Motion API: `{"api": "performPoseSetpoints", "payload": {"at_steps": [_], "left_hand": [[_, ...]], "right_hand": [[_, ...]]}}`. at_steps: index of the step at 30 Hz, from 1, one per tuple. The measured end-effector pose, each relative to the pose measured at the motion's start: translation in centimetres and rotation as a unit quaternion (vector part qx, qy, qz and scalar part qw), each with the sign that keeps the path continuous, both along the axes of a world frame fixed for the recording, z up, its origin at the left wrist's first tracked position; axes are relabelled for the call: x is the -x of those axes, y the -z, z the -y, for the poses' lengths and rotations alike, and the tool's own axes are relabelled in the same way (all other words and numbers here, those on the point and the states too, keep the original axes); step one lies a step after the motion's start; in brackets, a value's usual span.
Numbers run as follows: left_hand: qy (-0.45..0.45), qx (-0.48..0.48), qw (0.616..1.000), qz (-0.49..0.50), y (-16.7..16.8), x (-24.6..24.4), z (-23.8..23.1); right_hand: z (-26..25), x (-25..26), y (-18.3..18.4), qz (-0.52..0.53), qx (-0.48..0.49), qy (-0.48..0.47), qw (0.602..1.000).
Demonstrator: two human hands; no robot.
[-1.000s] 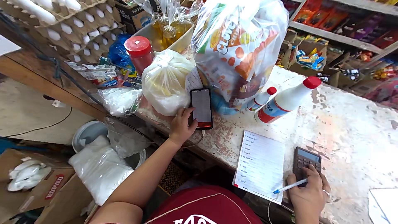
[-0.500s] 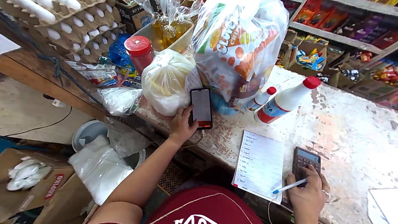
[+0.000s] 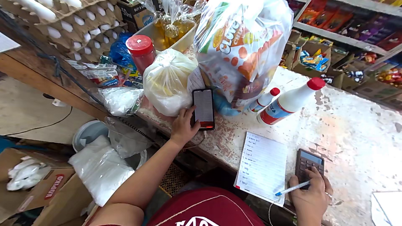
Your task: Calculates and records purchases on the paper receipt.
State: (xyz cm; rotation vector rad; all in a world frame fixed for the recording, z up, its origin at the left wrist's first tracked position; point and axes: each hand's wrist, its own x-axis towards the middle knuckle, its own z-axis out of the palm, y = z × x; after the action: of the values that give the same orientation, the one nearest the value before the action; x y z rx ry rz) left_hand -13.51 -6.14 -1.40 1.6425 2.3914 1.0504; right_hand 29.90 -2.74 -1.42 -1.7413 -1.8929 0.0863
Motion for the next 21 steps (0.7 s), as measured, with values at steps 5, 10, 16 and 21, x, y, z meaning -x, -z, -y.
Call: {"api": "performPoseSetpoints", "payload": {"at_steps": [5,10,16,21], "left_hand": [[-0.002,-0.009,1.0,-0.005,0.13,0.01,-0.05],[0.0,-0.007,1.0,-0.005,0.16,0.04,-0.06],[-0.004,-0.014,1.0,-0.008,0.24,-0.01,-0.04],[-0.001,-0.015,1.0,-0.007,0.26,0.05,-0.03]], "right_hand": [[-0.1,-0.13,0.21,0.001,-0.006,0.0,1.0],[-0.09,-0.21,0.28,0.003,-0.008,-0.001,1.0],[-0.07,-0.15,0.27,0.002,-0.009,0.0,1.0],[-0.1,-0.18,0.25,0.006,-0.01,-0.001,1.0]]}}
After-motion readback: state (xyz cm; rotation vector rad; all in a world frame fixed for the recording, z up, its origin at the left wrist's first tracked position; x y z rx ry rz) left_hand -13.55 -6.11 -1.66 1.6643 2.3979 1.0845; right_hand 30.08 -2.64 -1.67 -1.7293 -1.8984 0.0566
